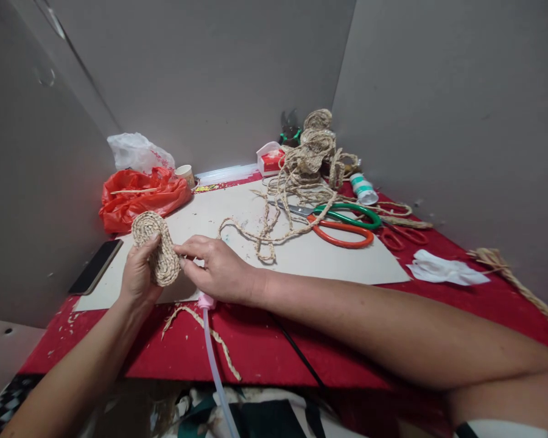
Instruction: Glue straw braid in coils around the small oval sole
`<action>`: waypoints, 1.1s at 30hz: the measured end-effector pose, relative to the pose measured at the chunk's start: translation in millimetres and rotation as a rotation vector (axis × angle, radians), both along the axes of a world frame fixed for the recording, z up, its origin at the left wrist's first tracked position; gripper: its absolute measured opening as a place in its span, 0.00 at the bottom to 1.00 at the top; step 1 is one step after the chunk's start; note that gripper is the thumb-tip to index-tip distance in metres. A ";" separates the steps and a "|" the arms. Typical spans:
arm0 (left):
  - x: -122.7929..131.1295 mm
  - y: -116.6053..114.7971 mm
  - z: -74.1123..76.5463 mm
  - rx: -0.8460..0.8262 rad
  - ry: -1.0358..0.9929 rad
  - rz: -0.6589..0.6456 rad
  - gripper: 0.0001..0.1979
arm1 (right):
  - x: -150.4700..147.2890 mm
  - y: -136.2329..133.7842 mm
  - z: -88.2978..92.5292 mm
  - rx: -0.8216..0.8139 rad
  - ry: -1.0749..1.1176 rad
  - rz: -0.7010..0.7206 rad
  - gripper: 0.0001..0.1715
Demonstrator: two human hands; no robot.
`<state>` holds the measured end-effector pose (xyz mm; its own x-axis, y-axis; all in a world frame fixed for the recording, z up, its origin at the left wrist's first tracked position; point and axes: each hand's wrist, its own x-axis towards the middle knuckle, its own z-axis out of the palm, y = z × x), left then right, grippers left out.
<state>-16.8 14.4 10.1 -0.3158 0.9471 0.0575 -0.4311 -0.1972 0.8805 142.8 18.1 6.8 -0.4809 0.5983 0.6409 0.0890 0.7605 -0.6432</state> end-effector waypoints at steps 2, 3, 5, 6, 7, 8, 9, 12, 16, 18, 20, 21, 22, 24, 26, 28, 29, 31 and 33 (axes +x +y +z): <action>0.1 -1.4 2.9 -0.011 -0.014 -0.025 0.15 | 2.6 -0.8 5.1 -0.047 -0.011 -0.050 0.16; 0.3 -2.6 4.4 -0.012 -0.018 -0.036 0.15 | 3.6 -1.2 7.0 -0.061 -0.003 -0.091 0.16; 1.1 -5.4 6.9 -0.006 -0.019 -0.049 0.14 | 4.6 -1.8 9.1 -0.049 0.026 -0.153 0.17; 1.5 -6.6 7.5 -0.001 -0.018 -0.055 0.14 | 4.4 -2.0 9.2 -0.025 0.035 -0.158 0.17; 1.9 -7.6 7.7 0.005 -0.018 -0.059 0.14 | 4.0 -2.1 8.9 0.005 0.036 -0.142 0.17; 2.3 -8.2 7.5 0.010 -0.020 -0.062 0.14 | 3.3 -2.1 8.3 0.032 0.033 -0.114 0.17; 2.6 -8.5 7.0 0.012 -0.021 -0.064 0.14 | 2.6 -2.2 7.5 0.050 0.031 -0.087 0.18; 3.5 -7.9 4.2 0.009 -0.024 -0.056 0.14 | 0.6 -2.9 4.6 0.057 0.029 -0.038 0.18; 5.3 -6.4 0.3 0.006 -0.032 -0.047 0.14 | -1.7 -4.5 0.7 -0.035 0.046 -0.012 0.19; 6.4 -6.0 -1.4 0.011 -0.036 -0.049 0.14 | -3.0 -5.6 -0.3 -0.101 0.055 0.010 0.20; 7.4 -5.6 -2.7 0.010 -0.038 -0.053 0.14 | -4.2 -7.0 -0.1 -0.176 0.068 0.024 0.21; 7.8 -5.4 -3.3 0.007 -0.039 -0.054 0.14 | -4.9 -7.8 0.5 -0.224 0.072 0.028 0.20; 8.2 -5.1 -3.8 0.005 -0.039 -0.054 0.14 | -5.6 -8.6 1.2 -0.279 0.078 0.031 0.20; 8.9 -4.5 -4.6 0.001 -0.037 -0.049 0.15 | -7.3 -10.0 2.7 -0.398 0.105 0.032 0.20; 9.1 -4.2 -4.9 -0.003 -0.030 -0.041 0.15 | -9.3 -10.6 3.8 -0.506 0.140 0.034 0.20; 8.7 -4.1 -4.4 -0.012 -0.019 -0.031 0.15 | -10.5 -9.8 4.9 -0.576 0.157 0.036 0.20; 8.2 -4.2 -3.6 -0.018 -0.015 -0.027 0.15 | -10.3 -9.0 5.8 -0.586 0.149 0.039 0.20; 6.4 -4.2 -1.0 -0.026 -0.013 -0.030 0.15 | -8.1 -7.2 8.5 -0.551 0.109 0.051 0.20; 3.5 -3.7 2.6 -0.018 -0.015 -0.035 0.16 | -3.8 -5.9 11.8 -0.451 0.053 0.058 0.23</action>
